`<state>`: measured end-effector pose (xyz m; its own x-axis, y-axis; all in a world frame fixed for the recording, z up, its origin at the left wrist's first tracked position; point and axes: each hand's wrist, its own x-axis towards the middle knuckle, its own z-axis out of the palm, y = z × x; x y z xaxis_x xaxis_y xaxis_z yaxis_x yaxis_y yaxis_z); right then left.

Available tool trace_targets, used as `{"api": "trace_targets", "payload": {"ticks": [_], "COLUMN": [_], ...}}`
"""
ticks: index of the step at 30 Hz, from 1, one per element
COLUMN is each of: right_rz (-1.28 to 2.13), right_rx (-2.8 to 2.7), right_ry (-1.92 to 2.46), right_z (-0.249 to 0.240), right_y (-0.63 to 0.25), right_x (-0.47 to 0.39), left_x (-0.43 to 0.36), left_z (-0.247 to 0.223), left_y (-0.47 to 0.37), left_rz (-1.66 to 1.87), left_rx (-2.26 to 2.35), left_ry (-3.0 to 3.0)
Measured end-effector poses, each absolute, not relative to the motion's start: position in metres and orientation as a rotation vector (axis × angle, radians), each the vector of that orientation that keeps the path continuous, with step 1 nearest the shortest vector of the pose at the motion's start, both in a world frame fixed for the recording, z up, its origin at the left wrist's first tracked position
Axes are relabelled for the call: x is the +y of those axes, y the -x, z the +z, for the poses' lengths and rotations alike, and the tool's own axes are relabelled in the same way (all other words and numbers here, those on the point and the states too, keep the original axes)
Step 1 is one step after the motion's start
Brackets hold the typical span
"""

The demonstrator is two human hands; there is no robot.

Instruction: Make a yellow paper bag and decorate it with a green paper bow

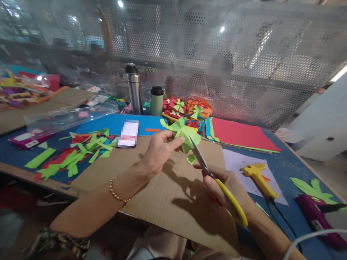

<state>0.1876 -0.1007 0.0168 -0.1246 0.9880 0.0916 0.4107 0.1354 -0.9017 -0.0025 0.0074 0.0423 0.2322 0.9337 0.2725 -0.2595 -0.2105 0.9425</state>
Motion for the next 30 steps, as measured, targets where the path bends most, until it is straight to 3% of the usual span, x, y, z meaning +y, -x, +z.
{"api": "trace_targets", "payload": {"ticks": [19,30], "right_rz": [0.871,0.769], "right_rx": [-1.663,-1.609], "right_ry": [1.491,1.451], "right_z": [0.028,0.007], "right_y": [-0.183,-0.19], "right_x": [-0.099,-0.093], "left_x": [0.002,0.003], "left_z": [0.044,0.043], "left_y": [0.001,0.0], "left_rz": [1.215,1.219], "left_rx": [0.724,0.719], "left_ry": [-1.325,-1.271]}}
